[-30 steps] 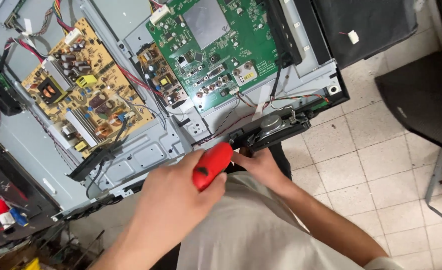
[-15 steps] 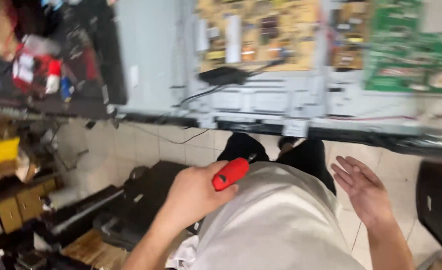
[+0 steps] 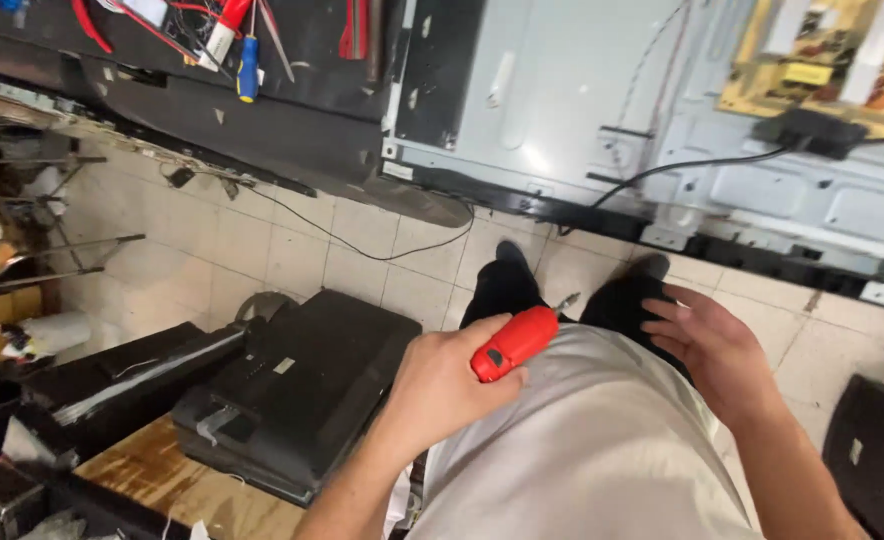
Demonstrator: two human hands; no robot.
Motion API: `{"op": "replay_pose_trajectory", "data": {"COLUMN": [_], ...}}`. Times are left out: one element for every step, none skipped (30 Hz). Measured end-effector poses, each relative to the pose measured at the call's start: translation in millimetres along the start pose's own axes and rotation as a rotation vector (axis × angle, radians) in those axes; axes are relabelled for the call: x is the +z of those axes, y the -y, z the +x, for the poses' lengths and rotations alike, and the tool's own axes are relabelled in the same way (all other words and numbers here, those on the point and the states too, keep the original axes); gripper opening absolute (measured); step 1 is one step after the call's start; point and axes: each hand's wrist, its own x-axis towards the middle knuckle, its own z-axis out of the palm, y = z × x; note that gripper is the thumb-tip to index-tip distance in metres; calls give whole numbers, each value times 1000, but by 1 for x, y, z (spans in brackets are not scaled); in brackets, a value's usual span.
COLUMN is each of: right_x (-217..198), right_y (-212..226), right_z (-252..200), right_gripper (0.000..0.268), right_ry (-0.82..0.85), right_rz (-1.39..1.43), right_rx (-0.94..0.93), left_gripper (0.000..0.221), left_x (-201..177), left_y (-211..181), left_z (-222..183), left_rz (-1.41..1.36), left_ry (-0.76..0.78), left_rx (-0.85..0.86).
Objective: Repairing a television by installing internal components and securing them with an electric screwdriver
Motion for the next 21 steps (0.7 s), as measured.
{"op": "replay_pose_trajectory", "data": {"right_x": [16, 30, 43, 49, 58, 66, 74, 81, 89, 92, 95, 98, 99, 99, 99, 94, 90, 85, 86, 86, 86], "right_y": [-9, -18, -23, -27, -31, -35, -33, -31, -30, -31, -31, -32, -33, -33, -34, -39, -45, -51, -52, -52, -54], "right_z": [3, 6, 12, 10, 11, 11, 9, 7, 4, 3, 3, 2, 3, 4, 5, 10, 14, 18, 18, 20, 19], "right_gripper": [55, 47, 40, 40, 36, 34, 34, 36, 39, 39, 39, 39, 39, 42, 46, 46, 37, 29, 29, 19, 10], "right_ry": [-22, -36, -48, -69, -39, -9, -13, -40, -65, -67, -81, -95, -97, -126, -154, -155, -126, -96, -101, -105, -112], "right_rz": [-2, 6, 16, 14, 48, 81, 80, 48, 15, 11, -13, -38, -41, -35, -26, -28, 37, 102, 104, 121, 141], "right_rx": [0, -7, -22, -29, -65, -100, -105, -109, -110, -112, -136, -161, -163, -162, -161, -164, -193, -222, -226, -210, -191], "left_gripper": [55, 54, 52, 52, 53, 53, 53, 49, 46, 46, 49, 51, 51, 52, 52, 52, 52, 51, 51, 52, 53], "left_x": [-9, -18, -28, -35, -44, -52, -56, -59, -62, -67, -70, -74, -75, -77, -78, -81, -83, -85, -88, -91, -93], "left_y": [13, 24, 34, 40, 46, 52, 60, 67, 74, 78, 82, 85, 89, 93, 97, 100, 103, 106, 109, 112, 114], "left_z": [-1, -2, -2, -1, -1, -1, 1, 3, 4, 5, 5, 7, 8, 9, 11, 12, 13, 14, 16, 19, 21], "left_rz": [-9, -25, -41, -49, -75, -101, -104, -104, -105, -109, -135, -160, -164, -192, -219, -220, -242, -264, -264, -261, -257], "left_ry": [15, -7, -35, -25, -15, -5, -5, -19, -34, -34, -40, -45, -47, -55, -63, -64, -68, -72, -69, -69, -65], "left_rx": [13, 27, 44, 62, 61, 60, 66, 125, 181, 183, 226, 270, 272, 286, 302, 305, 322, 340, 346, 372, 397]}}
